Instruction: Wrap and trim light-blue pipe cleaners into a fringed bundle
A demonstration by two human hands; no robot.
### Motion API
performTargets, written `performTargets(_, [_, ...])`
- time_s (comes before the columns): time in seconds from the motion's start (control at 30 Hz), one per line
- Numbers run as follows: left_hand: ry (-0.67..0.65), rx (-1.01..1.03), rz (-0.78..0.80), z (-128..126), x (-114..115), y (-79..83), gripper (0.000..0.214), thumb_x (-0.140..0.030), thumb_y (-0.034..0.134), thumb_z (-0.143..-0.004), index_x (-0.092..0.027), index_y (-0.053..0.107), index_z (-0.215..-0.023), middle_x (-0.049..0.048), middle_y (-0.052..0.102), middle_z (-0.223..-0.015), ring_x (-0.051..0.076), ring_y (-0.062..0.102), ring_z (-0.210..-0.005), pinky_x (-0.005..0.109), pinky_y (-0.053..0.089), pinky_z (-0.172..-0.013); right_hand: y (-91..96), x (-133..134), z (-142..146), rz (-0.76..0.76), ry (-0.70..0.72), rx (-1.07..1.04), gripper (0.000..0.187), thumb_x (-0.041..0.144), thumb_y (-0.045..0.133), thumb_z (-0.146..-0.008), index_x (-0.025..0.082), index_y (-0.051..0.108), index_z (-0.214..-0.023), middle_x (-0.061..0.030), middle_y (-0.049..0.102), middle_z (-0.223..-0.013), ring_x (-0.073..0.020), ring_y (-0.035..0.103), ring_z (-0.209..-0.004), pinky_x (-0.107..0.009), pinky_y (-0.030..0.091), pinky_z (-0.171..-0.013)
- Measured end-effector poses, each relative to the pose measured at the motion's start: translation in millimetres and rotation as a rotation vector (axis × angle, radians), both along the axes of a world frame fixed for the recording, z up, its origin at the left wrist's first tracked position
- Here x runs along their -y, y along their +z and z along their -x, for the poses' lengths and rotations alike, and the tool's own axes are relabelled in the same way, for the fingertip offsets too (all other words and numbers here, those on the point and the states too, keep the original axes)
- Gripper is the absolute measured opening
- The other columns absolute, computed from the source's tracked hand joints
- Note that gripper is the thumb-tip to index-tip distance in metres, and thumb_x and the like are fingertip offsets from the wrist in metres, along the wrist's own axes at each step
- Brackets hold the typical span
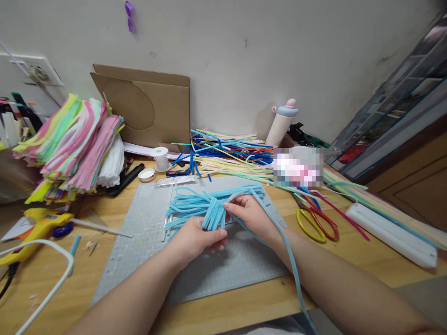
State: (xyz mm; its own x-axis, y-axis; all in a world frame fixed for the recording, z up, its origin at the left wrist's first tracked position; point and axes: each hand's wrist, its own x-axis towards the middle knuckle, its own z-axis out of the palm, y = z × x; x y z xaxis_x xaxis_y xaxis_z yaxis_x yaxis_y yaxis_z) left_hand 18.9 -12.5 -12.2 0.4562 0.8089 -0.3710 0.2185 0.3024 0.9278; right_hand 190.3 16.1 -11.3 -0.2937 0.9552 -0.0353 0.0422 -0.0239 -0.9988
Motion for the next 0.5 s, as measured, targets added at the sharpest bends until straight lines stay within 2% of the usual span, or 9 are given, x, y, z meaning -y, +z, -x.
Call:
performTargets(0.13, [-0.101, 0.004, -0.072, 4, -2, 1.2, 0.036, -0.041, 0.070, -0.068, -0.015, 0.063, -0.091, 0.0033, 0.063, -0.078, 0.016, 0.056, -0.068, 0.025, 0.043, -0.054, -3.3, -1, -1, -0.001, 0.042, -0.008, 0.032, 0.045, 0.064, -0.073, 0.013, 0.063, -0.071, -0.0021, 0.061, -0.063, -0.0143, 0.057, -0.060, -0.028, 0.044, -0.061])
performTargets(0.23, [0.110, -0.075, -0.250, 6, -7, 3.6, 0.037, -0.046, 0.066, -0.071, -0.015, 0.061, -0.090, 0.0013, 0.058, -0.076, 0.014, 0.050, -0.064, 0.023, 0.037, -0.053, -3.0, 0, -1, -0.020, 0.064, 0.001, 0.030, 0.043, 0.066, -0.071, 0.014, 0.062, -0.070, -0.0007, 0.060, -0.061, -0.0129, 0.056, -0.059, -0.027, 0.045, -0.060])
performTargets(0.3, [0.234, -0.066, -0.313, 6, -10, 6.0, 0.036, -0.044, 0.068, -0.069, -0.014, 0.061, -0.090, 0.0011, 0.057, -0.076, 0.013, 0.048, -0.065, 0.024, 0.037, -0.057, -1.4, 2, 0, -0.029, 0.066, 0.001, 0.028, 0.042, 0.067, -0.071, 0.014, 0.061, -0.070, 0.0003, 0.059, -0.061, -0.0119, 0.055, -0.058, -0.026, 0.045, -0.059])
performTargets(0.37, [0.238, 0.000, -0.279, 5, -10, 8.4, 0.036, -0.041, 0.071, -0.066, -0.014, 0.063, -0.088, 0.0019, 0.059, -0.076, 0.013, 0.049, -0.066, 0.024, 0.037, -0.058, 0.4, 4, 2, -0.033, 0.084, -0.003, 0.027, 0.041, 0.066, -0.072, 0.014, 0.061, -0.070, 0.0005, 0.059, -0.061, -0.0115, 0.055, -0.058, -0.025, 0.045, -0.058])
performTargets(0.5, [0.149, 0.114, -0.108, 1, -6, 9.7, 0.033, -0.042, 0.071, -0.067, -0.013, 0.066, -0.082, 0.0044, 0.065, -0.074, 0.013, 0.051, -0.059, 0.023, 0.033, -0.053, 2.2, 7, 3, -0.026, 0.117, -0.024, 0.027, 0.041, 0.063, -0.075, 0.014, 0.060, -0.072, 0.0003, 0.060, -0.059, -0.0108, 0.055, -0.054, -0.024, 0.044, -0.055])
